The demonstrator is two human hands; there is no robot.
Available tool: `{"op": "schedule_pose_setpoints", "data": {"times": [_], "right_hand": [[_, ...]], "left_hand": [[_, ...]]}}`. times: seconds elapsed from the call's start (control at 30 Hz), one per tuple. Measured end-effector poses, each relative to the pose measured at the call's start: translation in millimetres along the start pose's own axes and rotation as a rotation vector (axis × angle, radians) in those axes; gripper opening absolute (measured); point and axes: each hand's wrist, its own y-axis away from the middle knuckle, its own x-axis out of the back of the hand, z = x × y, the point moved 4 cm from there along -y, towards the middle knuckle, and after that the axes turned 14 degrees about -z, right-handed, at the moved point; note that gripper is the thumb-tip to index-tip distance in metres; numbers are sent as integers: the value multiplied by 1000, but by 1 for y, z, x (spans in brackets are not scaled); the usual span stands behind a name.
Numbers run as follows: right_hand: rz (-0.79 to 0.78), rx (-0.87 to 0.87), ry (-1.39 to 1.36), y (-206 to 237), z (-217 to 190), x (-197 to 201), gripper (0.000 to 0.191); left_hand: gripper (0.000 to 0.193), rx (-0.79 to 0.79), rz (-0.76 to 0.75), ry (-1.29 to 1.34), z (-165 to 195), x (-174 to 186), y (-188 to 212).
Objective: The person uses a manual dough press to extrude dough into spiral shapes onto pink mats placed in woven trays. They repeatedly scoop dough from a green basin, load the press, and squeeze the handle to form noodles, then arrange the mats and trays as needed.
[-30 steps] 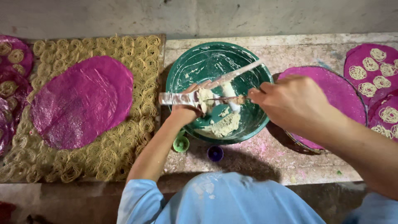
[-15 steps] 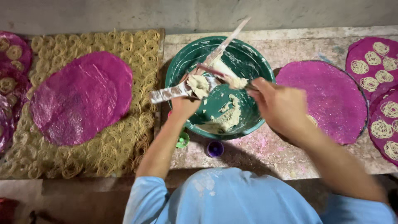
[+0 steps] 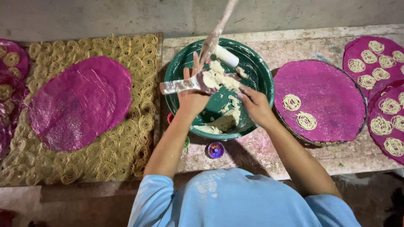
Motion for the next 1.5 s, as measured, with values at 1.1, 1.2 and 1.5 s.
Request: {"op": "schedule_pose_setpoints", "data": {"times": [1.1, 1.2, 1.5], "right_hand": [[0, 1062, 683, 244, -54, 162, 56], [-5, 960, 573, 265, -36, 168, 61], [-371, 437, -127, 298, 50, 267, 108]], "left_hand": [[45, 153, -1102, 1130, 262, -39, 94], [45, -241, -1010, 592, 295, -56, 111], [40, -276, -1091, 1055, 377, -127, 62]]}}
